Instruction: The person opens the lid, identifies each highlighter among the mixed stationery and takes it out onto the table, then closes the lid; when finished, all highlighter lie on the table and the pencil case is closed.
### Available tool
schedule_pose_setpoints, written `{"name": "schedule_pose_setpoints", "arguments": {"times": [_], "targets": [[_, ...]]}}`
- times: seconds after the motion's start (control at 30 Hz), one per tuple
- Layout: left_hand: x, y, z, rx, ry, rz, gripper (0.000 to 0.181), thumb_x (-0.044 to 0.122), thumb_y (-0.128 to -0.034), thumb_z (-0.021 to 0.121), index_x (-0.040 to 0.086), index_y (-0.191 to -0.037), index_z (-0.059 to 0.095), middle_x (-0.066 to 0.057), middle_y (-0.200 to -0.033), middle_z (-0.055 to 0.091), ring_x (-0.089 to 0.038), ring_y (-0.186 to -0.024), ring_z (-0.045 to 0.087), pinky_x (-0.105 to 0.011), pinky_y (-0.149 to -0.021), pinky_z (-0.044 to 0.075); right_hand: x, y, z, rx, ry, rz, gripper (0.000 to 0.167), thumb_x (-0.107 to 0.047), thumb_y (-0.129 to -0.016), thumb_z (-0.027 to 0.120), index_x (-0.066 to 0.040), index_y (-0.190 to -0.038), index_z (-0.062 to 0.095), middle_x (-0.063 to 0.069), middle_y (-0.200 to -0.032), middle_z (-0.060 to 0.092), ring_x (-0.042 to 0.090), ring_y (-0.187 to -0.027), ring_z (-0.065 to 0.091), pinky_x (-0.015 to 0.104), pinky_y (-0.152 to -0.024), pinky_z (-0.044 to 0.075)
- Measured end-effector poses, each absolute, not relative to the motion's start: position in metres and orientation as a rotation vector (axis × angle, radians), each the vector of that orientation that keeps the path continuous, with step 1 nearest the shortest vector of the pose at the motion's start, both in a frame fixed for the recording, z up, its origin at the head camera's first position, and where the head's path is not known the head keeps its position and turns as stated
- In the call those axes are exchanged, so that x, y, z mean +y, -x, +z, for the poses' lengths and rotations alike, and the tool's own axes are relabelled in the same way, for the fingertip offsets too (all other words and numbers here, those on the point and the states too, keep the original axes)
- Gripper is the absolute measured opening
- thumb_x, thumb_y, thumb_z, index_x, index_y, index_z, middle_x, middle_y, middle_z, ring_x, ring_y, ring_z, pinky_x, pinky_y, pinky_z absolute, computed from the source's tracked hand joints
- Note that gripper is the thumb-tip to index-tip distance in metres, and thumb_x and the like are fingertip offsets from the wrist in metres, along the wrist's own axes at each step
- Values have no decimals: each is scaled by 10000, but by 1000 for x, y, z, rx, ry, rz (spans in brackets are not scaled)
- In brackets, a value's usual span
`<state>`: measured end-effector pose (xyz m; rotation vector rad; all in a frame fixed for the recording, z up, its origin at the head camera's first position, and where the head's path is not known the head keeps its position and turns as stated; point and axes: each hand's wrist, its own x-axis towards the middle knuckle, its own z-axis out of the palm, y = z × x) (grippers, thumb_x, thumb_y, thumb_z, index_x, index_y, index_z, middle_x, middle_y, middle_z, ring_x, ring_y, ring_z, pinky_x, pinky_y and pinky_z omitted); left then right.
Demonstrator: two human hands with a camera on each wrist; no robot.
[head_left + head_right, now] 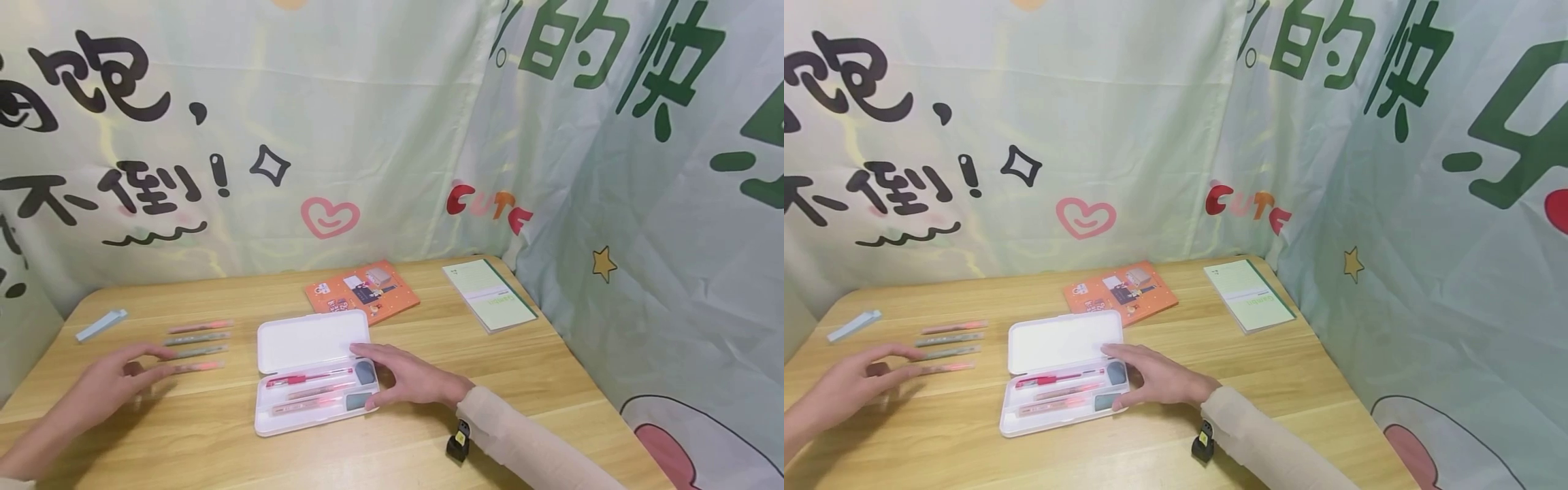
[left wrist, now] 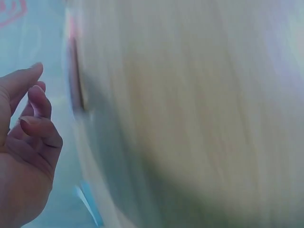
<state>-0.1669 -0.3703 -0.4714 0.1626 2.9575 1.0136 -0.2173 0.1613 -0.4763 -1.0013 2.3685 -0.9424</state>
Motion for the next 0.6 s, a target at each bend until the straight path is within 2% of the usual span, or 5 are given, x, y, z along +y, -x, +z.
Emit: {"name": "schedule_pose_setpoints", "arguments": {"times": [0.07,0.17,0.3,0.47,0.6], "targets": [[-354,165,-466,2944,-214,1053,367,330,-1060,742,115,-1356,708,-33,-883,675,-121,-637,563,-295,-544,431,162,218,-476,2364,1000,-948,999,-487,-923,874,-378,-1723,285,-125,-1790,284,205,-1653,296,570,-1342,251],[-328,161,-460,2920,-317,1120,291,277,-1049,757,134,-1302,736,-70,-1046,737,-89,-722,611,-276,-582,476,162,218,-477,2361,1005,-950,1004,-486,-922,874,-377,-1725,281,-132,-1789,282,196,-1652,295,557,-1345,252],[-295,155,-455,2872,-496,1199,201,221,-1034,772,181,-1230,763,-53,-1189,777,-53,-799,645,-261,-616,507,162,218,-477,2371,1005,-944,1003,-495,-924,870,-380,-1725,276,-127,-1787,289,202,-1650,301,557,-1342,260],[-264,147,-455,2802,-739,1272,162,168,-1018,783,208,-1174,769,0,-1090,777,-22,-691,577,-249,-532,461,162,218,-477,2371,1001,-944,1008,-512,-919,869,-395,-1723,271,-130,-1788,285,204,-1652,296,563,-1342,255],[-248,143,-458,2715,-811,1275,149,188,-1027,773,222,-1173,768,28,-1088,768,1,-670,536,-237,-511,446,163,218,-477,2371,1012,-945,1004,-517,-922,864,-400,-1722,268,-131,-1790,280,198,-1656,290,554,-1345,253]]}}
